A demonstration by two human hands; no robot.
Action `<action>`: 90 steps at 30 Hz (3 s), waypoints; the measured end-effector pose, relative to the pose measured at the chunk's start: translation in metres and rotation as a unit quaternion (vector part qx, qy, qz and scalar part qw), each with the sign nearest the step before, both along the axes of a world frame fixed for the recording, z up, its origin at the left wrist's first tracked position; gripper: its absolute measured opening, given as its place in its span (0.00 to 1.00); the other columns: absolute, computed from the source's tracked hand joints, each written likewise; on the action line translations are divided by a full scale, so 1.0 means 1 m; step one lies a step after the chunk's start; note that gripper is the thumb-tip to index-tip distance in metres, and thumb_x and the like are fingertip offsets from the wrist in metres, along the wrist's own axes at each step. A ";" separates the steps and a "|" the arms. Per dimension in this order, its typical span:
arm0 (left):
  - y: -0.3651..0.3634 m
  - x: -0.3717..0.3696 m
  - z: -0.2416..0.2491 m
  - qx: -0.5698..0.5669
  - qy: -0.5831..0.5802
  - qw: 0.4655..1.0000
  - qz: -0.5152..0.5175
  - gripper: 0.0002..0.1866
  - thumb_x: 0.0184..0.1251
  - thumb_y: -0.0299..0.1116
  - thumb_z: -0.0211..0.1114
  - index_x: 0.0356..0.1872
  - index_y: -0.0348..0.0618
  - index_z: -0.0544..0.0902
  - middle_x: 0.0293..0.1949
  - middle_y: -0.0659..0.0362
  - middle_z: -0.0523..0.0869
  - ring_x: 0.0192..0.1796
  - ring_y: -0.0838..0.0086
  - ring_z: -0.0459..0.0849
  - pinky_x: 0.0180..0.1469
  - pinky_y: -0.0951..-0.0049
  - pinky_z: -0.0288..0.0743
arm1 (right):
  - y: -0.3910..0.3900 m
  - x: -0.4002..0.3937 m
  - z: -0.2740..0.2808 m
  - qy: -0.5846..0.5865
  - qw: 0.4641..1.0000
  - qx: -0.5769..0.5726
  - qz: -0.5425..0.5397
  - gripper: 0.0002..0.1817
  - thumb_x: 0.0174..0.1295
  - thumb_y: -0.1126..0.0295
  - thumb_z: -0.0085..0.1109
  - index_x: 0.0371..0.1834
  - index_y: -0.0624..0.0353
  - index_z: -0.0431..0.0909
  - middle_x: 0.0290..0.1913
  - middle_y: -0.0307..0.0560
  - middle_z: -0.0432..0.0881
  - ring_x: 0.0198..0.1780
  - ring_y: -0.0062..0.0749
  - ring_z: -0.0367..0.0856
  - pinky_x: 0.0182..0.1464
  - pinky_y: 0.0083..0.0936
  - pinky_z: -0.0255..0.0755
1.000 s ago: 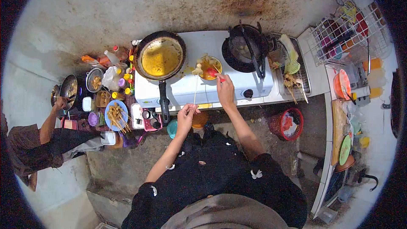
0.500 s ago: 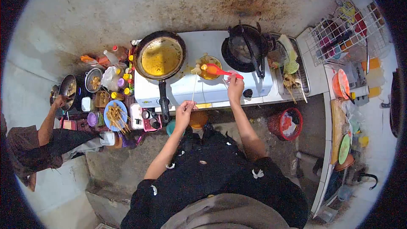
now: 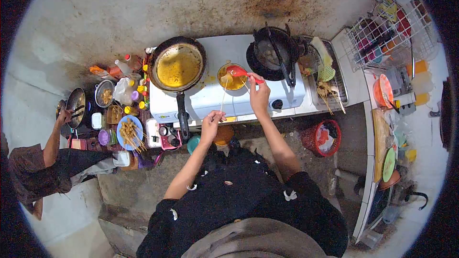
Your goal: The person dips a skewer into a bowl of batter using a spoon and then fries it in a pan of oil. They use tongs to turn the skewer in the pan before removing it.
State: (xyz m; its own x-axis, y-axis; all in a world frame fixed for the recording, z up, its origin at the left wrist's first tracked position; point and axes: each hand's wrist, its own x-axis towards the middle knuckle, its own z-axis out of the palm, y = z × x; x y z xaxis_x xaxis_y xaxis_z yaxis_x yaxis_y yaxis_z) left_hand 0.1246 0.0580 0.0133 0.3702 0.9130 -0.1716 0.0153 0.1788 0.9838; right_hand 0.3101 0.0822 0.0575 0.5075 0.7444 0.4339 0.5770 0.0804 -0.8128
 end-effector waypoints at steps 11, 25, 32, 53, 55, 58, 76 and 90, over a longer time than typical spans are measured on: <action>0.000 0.002 -0.003 0.000 0.019 1.000 -0.003 0.13 0.62 0.36 0.50 0.32 0.36 0.77 0.23 0.63 0.76 0.29 0.82 0.71 0.36 0.82 0.63 | -0.003 -0.005 0.014 -0.008 0.998 0.007 0.058 0.08 0.57 0.72 0.46 0.34 0.62 0.75 0.29 0.49 0.77 0.32 0.35 0.76 0.37 0.25 0.67; 0.002 0.000 -0.018 -0.041 0.002 0.999 -0.003 0.16 0.63 0.39 0.46 0.32 0.34 0.74 0.21 0.62 0.76 0.28 0.81 0.70 0.35 0.82 0.63 | -0.002 0.002 -0.009 -0.092 0.994 -0.033 0.048 0.07 0.56 0.74 0.45 0.32 0.64 0.73 0.31 0.52 0.73 0.35 0.44 0.73 0.38 0.32 0.66; 0.001 0.001 -0.017 -0.020 -0.009 1.000 -0.009 0.16 0.64 0.38 0.46 0.31 0.34 0.74 0.22 0.61 0.76 0.28 0.81 0.71 0.36 0.81 0.64 | -0.003 -0.014 -0.032 -0.129 0.987 -0.079 0.050 0.07 0.57 0.74 0.42 0.34 0.62 0.70 0.30 0.52 0.69 0.34 0.44 0.71 0.37 0.32 0.64; -0.003 0.002 -0.014 -0.034 -0.021 0.999 -0.017 0.13 0.64 0.35 0.45 0.30 0.36 0.73 0.21 0.63 0.75 0.27 0.81 0.70 0.36 0.82 0.64 | -0.005 0.017 -0.024 0.218 0.974 -0.040 -0.036 0.14 0.61 0.67 0.38 0.33 0.65 0.72 0.21 0.40 0.72 0.23 0.20 0.70 0.27 0.18 0.64; -0.004 0.003 -0.015 -0.028 -0.012 0.999 -0.024 0.13 0.64 0.35 0.45 0.31 0.36 0.73 0.22 0.63 0.75 0.28 0.80 0.71 0.36 0.82 0.64 | 0.002 0.013 -0.021 0.184 0.982 -0.032 -0.025 0.13 0.61 0.67 0.38 0.34 0.64 0.72 0.21 0.41 0.73 0.23 0.21 0.71 0.28 0.19 0.65; -0.007 0.003 -0.014 -0.061 -0.028 0.998 -0.018 0.13 0.64 0.35 0.45 0.31 0.36 0.74 0.22 0.63 0.75 0.29 0.80 0.71 0.37 0.81 0.64 | 0.013 0.006 -0.016 0.130 0.991 -0.025 -0.030 0.13 0.61 0.67 0.39 0.34 0.62 0.73 0.22 0.43 0.74 0.26 0.24 0.74 0.30 0.21 0.66; -0.004 0.002 -0.014 -0.046 -0.010 0.999 -0.010 0.14 0.64 0.38 0.44 0.28 0.39 0.72 0.19 0.65 0.71 0.25 0.82 0.66 0.32 0.83 0.61 | 0.008 0.000 -0.023 -0.131 0.985 -0.092 0.072 0.09 0.57 0.73 0.42 0.34 0.62 0.73 0.31 0.55 0.74 0.35 0.46 0.74 0.36 0.31 0.66; -0.003 0.001 -0.018 -0.024 -0.001 1.000 -0.012 0.13 0.63 0.37 0.46 0.26 0.40 0.72 0.18 0.67 0.67 0.24 0.83 0.64 0.30 0.83 0.59 | -0.006 0.010 -0.029 0.181 0.978 -0.070 -0.081 0.11 0.59 0.68 0.40 0.31 0.61 0.72 0.18 0.42 0.70 0.21 0.26 0.70 0.27 0.24 0.65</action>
